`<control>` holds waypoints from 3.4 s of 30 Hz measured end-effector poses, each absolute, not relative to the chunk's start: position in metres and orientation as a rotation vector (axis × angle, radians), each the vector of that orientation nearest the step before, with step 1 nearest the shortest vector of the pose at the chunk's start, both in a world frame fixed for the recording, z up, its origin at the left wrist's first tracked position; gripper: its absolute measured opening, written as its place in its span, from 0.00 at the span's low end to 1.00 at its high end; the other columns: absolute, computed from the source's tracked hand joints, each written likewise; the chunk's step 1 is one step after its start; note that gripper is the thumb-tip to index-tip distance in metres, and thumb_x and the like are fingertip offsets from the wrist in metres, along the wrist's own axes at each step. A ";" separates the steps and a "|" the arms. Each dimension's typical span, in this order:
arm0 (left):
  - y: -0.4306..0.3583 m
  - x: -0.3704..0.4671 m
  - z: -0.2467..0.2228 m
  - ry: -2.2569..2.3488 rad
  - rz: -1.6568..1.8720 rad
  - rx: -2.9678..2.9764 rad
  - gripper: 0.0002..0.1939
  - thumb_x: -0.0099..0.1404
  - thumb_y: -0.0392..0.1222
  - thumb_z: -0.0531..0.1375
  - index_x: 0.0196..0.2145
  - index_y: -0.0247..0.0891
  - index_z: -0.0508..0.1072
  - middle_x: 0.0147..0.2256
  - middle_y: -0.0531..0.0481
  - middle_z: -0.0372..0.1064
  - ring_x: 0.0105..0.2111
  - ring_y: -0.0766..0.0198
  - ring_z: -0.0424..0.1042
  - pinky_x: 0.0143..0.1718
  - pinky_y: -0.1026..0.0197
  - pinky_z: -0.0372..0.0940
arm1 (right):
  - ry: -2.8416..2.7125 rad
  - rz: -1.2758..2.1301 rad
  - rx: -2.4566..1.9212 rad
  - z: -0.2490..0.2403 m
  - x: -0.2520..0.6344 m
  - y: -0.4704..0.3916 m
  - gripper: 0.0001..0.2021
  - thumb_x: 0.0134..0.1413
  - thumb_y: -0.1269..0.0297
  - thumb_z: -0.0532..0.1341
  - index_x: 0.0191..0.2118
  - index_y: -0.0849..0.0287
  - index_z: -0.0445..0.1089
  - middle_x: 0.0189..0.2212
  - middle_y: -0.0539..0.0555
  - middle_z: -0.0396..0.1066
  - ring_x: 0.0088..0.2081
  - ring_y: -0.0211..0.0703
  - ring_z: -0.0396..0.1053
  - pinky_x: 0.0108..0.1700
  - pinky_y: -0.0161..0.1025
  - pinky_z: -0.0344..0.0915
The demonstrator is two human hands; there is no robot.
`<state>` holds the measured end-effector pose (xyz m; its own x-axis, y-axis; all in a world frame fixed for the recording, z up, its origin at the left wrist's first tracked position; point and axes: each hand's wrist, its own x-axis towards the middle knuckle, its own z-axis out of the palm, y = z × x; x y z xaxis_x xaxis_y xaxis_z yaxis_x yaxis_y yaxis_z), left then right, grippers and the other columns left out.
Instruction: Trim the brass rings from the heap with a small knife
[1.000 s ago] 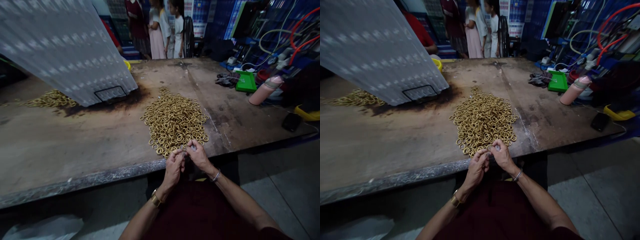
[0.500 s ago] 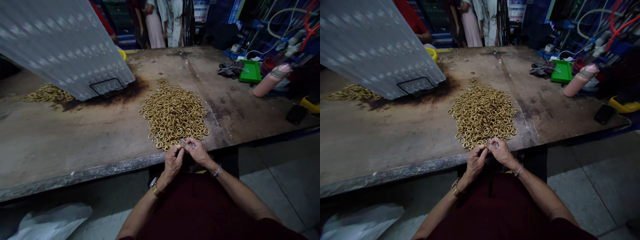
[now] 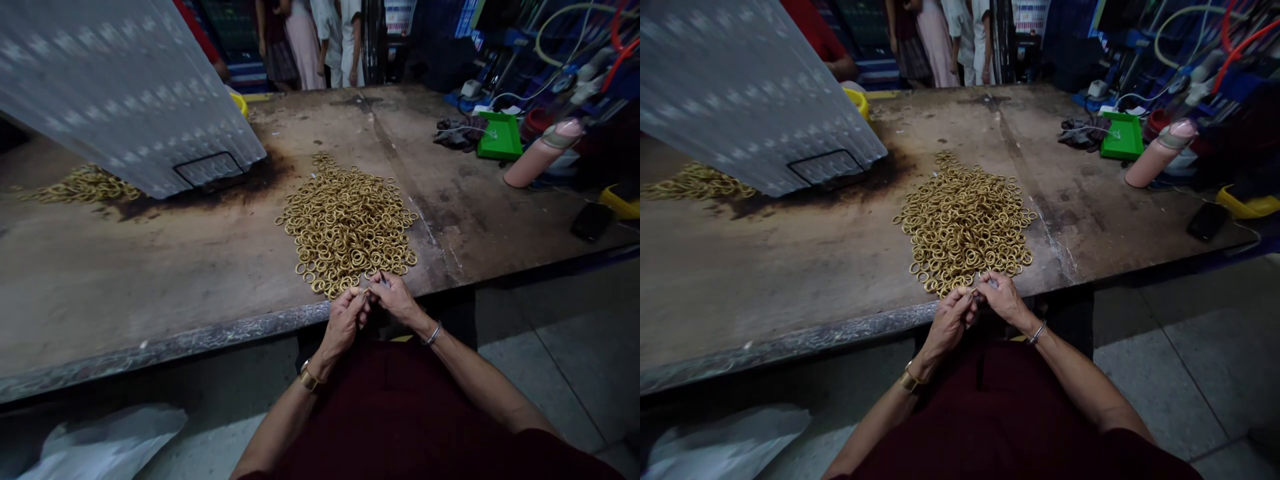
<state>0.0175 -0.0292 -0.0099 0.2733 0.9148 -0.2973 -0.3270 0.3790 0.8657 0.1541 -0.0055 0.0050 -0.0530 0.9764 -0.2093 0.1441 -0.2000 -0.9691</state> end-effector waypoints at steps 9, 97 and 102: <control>-0.030 0.018 -0.006 1.040 0.983 0.893 0.17 0.57 0.54 0.60 0.31 0.36 0.66 0.23 0.56 0.63 0.17 0.75 0.57 0.17 0.71 0.52 | -1.776 0.809 -1.503 -0.012 0.160 -0.017 0.06 0.49 0.66 0.54 0.25 0.57 0.64 0.19 0.47 0.60 0.22 0.34 0.54 0.27 0.32 0.51; -0.001 0.020 0.002 0.948 0.963 0.901 0.19 0.55 0.57 0.60 0.31 0.38 0.64 0.22 0.58 0.62 0.15 0.76 0.55 0.15 0.72 0.50 | -1.549 0.815 -1.504 -0.003 0.160 0.024 0.10 0.51 0.59 0.53 0.24 0.59 0.65 0.20 0.47 0.62 0.23 0.34 0.57 0.27 0.31 0.55; 0.000 0.019 0.005 0.933 1.013 0.883 0.18 0.57 0.55 0.60 0.31 0.38 0.63 0.23 0.58 0.63 0.16 0.76 0.56 0.14 0.72 0.50 | -1.855 0.581 -1.495 -0.004 0.164 0.013 0.07 0.52 0.65 0.53 0.29 0.58 0.67 0.22 0.49 0.66 0.25 0.35 0.61 0.29 0.32 0.53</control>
<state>0.0193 -0.0004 0.0047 0.2457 0.9457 -0.2130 -0.2897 0.2813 0.9148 0.1643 0.0127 -0.0039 -0.1131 0.9677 0.2251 0.6665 0.2419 -0.7052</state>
